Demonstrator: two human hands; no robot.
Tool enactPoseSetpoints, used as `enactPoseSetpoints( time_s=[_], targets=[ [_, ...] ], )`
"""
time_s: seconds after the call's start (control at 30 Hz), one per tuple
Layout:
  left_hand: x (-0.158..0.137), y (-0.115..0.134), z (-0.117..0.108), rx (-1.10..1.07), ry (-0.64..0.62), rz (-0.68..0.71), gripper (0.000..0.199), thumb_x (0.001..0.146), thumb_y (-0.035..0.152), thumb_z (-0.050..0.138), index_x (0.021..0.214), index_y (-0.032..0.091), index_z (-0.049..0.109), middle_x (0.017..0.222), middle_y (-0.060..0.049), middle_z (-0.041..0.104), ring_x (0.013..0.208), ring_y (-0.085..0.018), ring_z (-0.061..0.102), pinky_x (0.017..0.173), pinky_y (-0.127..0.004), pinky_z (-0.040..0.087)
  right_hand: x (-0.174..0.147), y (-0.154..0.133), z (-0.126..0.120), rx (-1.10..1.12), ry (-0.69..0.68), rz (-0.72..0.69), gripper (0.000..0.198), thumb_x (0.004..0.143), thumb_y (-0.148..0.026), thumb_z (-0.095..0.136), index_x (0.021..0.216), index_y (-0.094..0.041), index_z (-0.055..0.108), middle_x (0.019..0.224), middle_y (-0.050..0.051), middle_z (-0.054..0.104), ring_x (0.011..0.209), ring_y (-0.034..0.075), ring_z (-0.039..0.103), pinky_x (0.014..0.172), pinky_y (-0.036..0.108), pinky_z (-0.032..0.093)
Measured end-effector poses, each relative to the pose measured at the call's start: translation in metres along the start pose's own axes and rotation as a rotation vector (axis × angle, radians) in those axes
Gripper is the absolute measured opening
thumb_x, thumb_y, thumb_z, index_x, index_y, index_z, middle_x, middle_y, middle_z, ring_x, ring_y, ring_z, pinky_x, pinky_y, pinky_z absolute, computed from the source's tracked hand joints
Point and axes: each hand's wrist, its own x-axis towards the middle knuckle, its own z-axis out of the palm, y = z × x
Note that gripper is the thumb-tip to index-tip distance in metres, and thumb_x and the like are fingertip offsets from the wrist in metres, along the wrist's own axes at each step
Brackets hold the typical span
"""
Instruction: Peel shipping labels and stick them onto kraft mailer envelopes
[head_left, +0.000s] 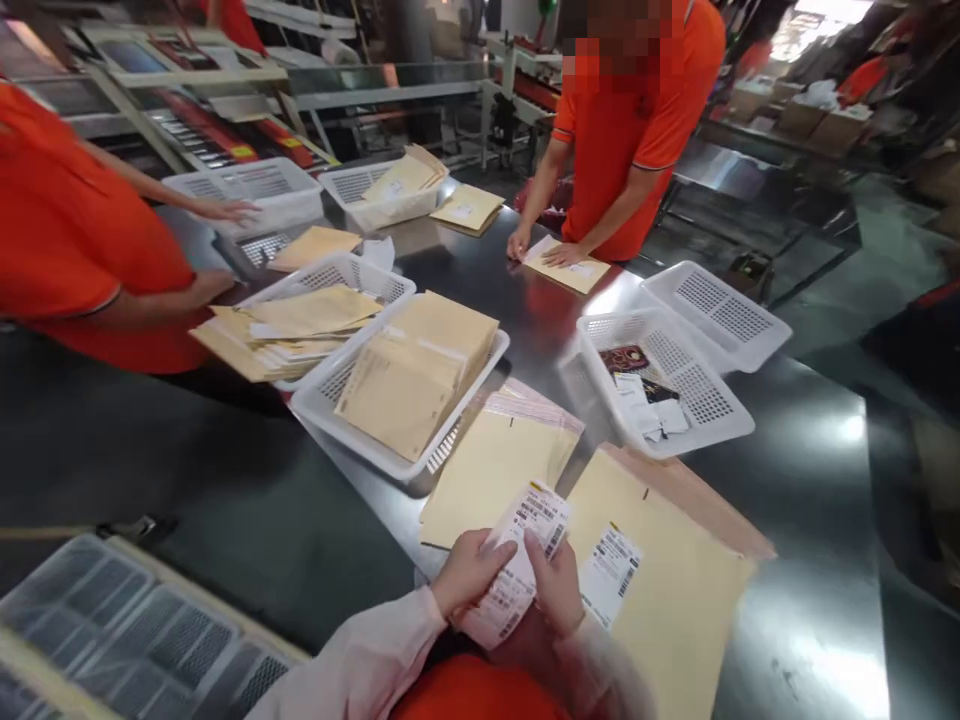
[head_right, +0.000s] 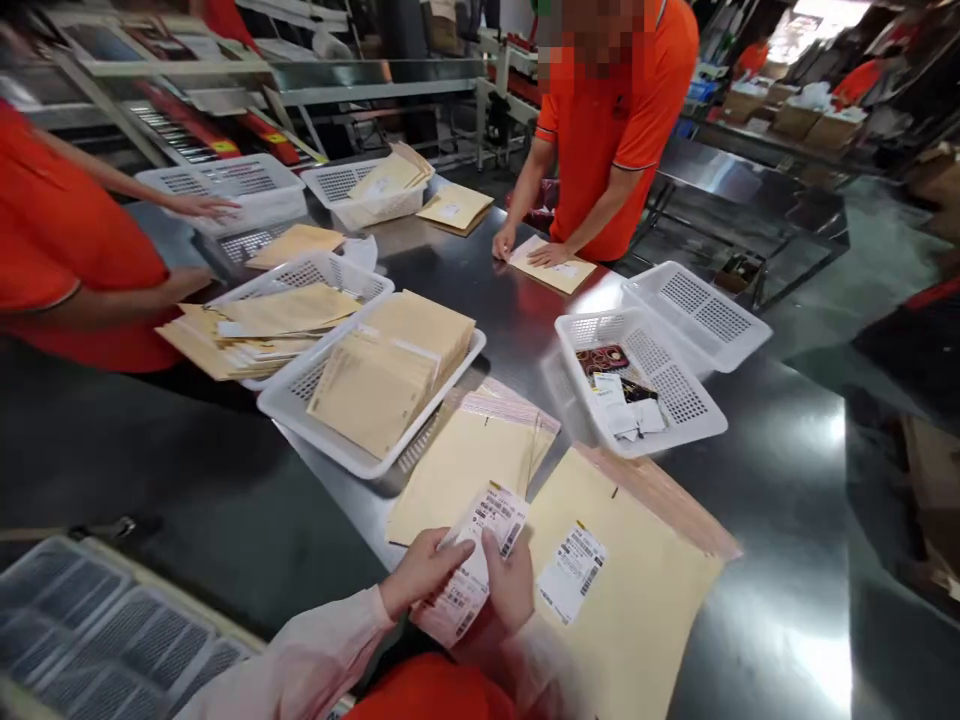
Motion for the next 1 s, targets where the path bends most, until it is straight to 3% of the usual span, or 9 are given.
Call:
enactPoseSetpoints(
  time_s=[0.1,0.2,0.3,0.37,0.47,0.6,0.73,0.87,1.0],
  targets=[
    [0.003,0.011,-0.023,-0.181,0.055,0.094,0.054,0.057,0.052,0.082,0.091,0.013,0.068,0.089,-0.008,0.074,0.081,-0.021,0.065,0.073,-0.03,0.049,0.016,-0.005,0.012,-0.088,-0.186,0.008,0.053,0.078,-0.064,0.062,0.105,-0.019,0.07,0.106,0.013,0.073,0.098,0.032,0.068,0.086,0.049,0.055],
    [0.01,0.016,-0.044,-0.329,0.099,0.017,0.051,0.05,0.052,0.086,0.075,0.013,0.064,0.071,-0.004,0.07,0.066,-0.017,0.062,0.068,-0.029,0.047,0.036,-0.018,0.005,-0.355,-0.428,-0.198,0.049,0.088,-0.061,0.048,0.108,-0.021,0.071,0.103,0.01,0.073,0.098,0.03,0.067,0.093,0.05,0.05],
    [0.013,0.011,-0.056,-0.347,0.125,-0.004,0.048,0.051,0.051,0.086,0.072,0.013,0.064,0.066,-0.002,0.068,0.062,-0.015,0.06,0.064,-0.028,0.044,0.059,-0.027,-0.018,-0.875,-0.38,-0.437,0.04,0.088,-0.053,0.051,0.105,-0.023,0.071,0.104,0.01,0.072,0.109,0.033,0.06,0.111,0.063,0.025],
    [0.011,0.005,-0.061,-0.341,0.15,-0.015,0.047,0.051,0.05,0.086,0.071,0.013,0.065,0.065,-0.002,0.068,0.061,-0.014,0.059,0.063,-0.027,0.043,0.069,-0.023,-0.04,-1.136,-0.332,-0.467,0.033,0.087,-0.049,0.055,0.098,-0.023,0.071,0.103,0.01,0.073,0.112,0.034,0.058,0.114,0.067,0.009],
    [0.008,-0.002,-0.062,-0.35,0.144,-0.046,0.048,0.05,0.05,0.086,0.071,0.012,0.064,0.064,-0.002,0.068,0.061,-0.014,0.059,0.063,-0.026,0.043,0.069,-0.011,-0.072,-1.279,-0.348,-0.443,0.029,0.09,-0.045,0.05,0.084,-0.024,0.069,0.094,0.007,0.073,0.108,0.03,0.059,0.115,0.064,0.008],
    [0.009,-0.008,-0.056,-0.318,0.139,-0.033,0.046,0.054,0.051,0.083,0.07,0.014,0.063,0.064,-0.001,0.067,0.06,-0.014,0.058,0.062,-0.026,0.042,0.058,-0.005,-0.083,-1.134,-0.217,-0.413,0.03,0.087,-0.046,0.052,0.087,-0.022,0.069,0.101,0.009,0.072,0.108,0.032,0.06,0.112,0.066,0.019],
    [0.012,-0.007,-0.046,-0.285,0.153,-0.01,0.041,0.057,0.049,0.079,0.07,0.015,0.062,0.063,0.0,0.064,0.06,-0.014,0.056,0.061,-0.026,0.04,0.053,-0.016,-0.04,-0.578,-0.239,-0.224,0.056,0.073,-0.056,0.066,0.114,-0.018,0.062,0.112,0.014,0.069,0.1,0.029,0.064,0.09,0.049,0.051],
    [0.01,-0.007,-0.043,-0.23,0.158,0.037,0.037,0.058,0.045,0.077,0.075,0.015,0.065,0.069,-0.002,0.066,0.067,-0.016,0.058,0.066,-0.028,0.042,0.057,-0.023,0.01,-0.296,-0.309,0.032,0.049,0.064,-0.06,0.072,0.091,-0.019,0.067,0.083,0.008,0.073,0.071,0.023,0.067,0.068,0.038,0.056],
    [0.008,-0.019,-0.043,-0.078,0.25,0.022,0.037,0.061,0.052,0.072,0.06,0.018,0.057,0.057,0.002,0.054,0.061,-0.014,0.049,0.059,-0.026,0.036,0.055,-0.017,0.025,-0.254,-0.297,0.096,0.046,0.061,-0.063,0.073,0.077,-0.021,0.07,0.076,0.007,0.074,0.072,0.026,0.068,0.067,0.038,0.055]
  ],
)
